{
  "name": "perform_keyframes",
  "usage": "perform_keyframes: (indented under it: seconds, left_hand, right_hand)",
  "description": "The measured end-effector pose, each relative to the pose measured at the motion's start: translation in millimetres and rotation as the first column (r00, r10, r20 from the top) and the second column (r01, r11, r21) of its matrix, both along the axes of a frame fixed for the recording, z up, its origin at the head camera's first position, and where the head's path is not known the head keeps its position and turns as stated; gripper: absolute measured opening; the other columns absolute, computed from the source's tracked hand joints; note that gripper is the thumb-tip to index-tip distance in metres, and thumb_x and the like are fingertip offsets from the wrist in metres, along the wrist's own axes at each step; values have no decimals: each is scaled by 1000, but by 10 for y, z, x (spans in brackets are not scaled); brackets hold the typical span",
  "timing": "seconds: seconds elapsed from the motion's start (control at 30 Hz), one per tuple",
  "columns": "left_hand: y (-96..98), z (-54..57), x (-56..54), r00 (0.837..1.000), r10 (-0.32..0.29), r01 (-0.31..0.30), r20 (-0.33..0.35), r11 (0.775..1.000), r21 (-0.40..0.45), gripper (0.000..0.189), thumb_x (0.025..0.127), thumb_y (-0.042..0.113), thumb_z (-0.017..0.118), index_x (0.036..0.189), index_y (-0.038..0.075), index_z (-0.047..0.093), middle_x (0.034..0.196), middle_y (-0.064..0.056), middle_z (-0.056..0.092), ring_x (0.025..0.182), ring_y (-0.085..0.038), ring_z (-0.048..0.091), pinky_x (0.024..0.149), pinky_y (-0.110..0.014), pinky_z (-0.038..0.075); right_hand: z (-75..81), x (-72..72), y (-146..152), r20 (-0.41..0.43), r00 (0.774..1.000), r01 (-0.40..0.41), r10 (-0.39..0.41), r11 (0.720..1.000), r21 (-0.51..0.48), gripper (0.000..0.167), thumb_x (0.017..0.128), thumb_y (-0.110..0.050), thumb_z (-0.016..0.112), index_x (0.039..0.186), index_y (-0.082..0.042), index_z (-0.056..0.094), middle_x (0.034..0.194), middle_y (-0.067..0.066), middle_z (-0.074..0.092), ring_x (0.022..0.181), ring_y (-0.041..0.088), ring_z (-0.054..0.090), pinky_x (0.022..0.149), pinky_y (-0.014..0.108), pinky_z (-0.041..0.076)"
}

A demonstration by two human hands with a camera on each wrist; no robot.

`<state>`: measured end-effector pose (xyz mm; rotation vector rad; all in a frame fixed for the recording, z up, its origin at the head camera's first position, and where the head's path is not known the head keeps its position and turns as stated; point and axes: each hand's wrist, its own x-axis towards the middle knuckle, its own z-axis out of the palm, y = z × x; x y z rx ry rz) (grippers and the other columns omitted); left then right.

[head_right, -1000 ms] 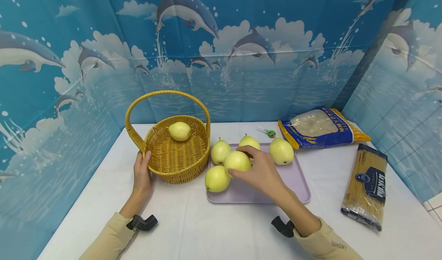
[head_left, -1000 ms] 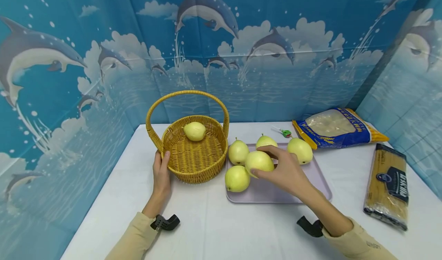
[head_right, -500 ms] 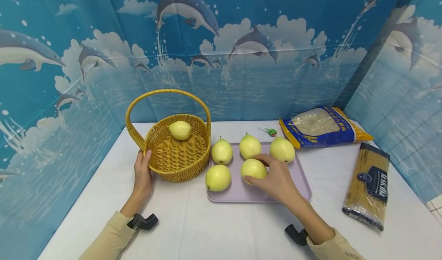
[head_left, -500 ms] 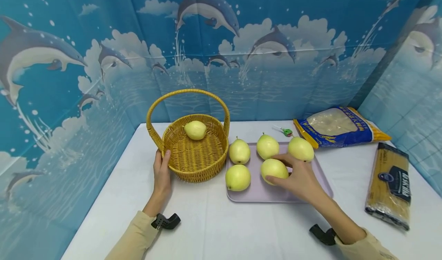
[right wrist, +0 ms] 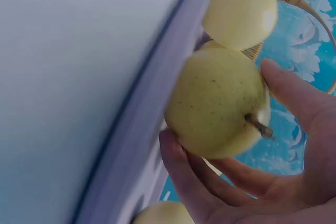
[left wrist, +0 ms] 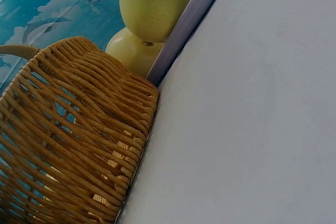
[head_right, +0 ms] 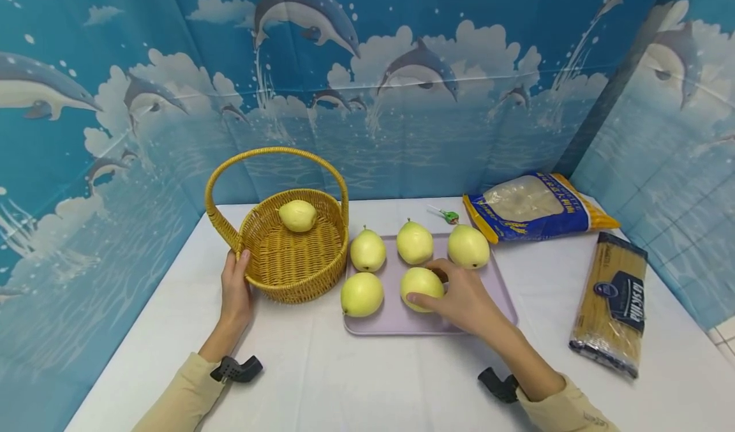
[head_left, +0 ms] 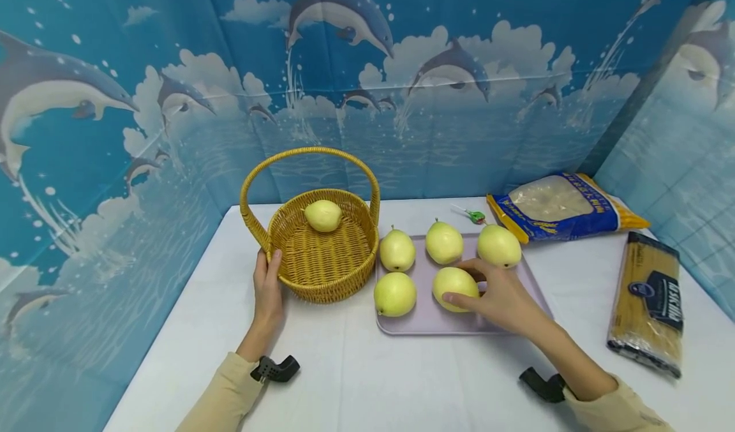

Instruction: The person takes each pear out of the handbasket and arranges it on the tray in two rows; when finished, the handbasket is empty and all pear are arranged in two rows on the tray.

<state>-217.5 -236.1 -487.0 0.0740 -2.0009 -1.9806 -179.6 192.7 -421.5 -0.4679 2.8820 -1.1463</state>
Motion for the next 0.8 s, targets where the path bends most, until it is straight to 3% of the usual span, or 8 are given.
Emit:
perform_keyframes:
  seconds: [0.23, 0.47, 0.57, 0.8]
  left_hand:
    - [-15, -8, -8, 1000, -6, 6, -1, 1000, -2, 60, 111, 48, 45, 158, 12, 36, 147, -21, 46, 137, -33, 46, 117, -36, 34]
    - [-10, -21, -27, 1000, -7, 7, -12, 1000, -2, 61, 111, 47, 45, 158, 9, 36, 147, -23, 46, 136, -35, 46, 117, -39, 34]
    - [-4, -14, -23, 1000, -4, 4, -8, 1000, -3, 60, 111, 46, 45, 158, 9, 36, 147, -22, 46, 136, -35, 47, 116, -38, 35]
    - [-6, -16, -24, 1000, 1, -1, -10, 1000, 11, 59, 112, 46, 45, 159, 11, 36, 149, -22, 46, 138, -35, 46, 116, -36, 36]
  right_hand:
    - [83, 0, 40, 113, 994, -2, -2, 999, 34, 67, 92, -51, 80, 133, 0, 66, 121, 16, 74, 111, 32, 71, 95, 53, 58]
    - [110, -3, 94, 197, 980, -8, -4, 998, 61, 72, 94, -52, 77, 134, 6, 64, 118, 16, 74, 104, 25, 72, 88, 47, 60]
    - [80, -13, 86, 196, 981, -10, 1, 999, 44, 72, 95, -54, 75, 137, 4, 63, 123, 16, 73, 109, 28, 70, 90, 46, 60]
    - [7, -58, 65, 220, 974, -40, 50, 998, -49, 71, 95, -51, 76, 144, -4, 58, 140, 18, 65, 132, 41, 60, 108, 60, 49]
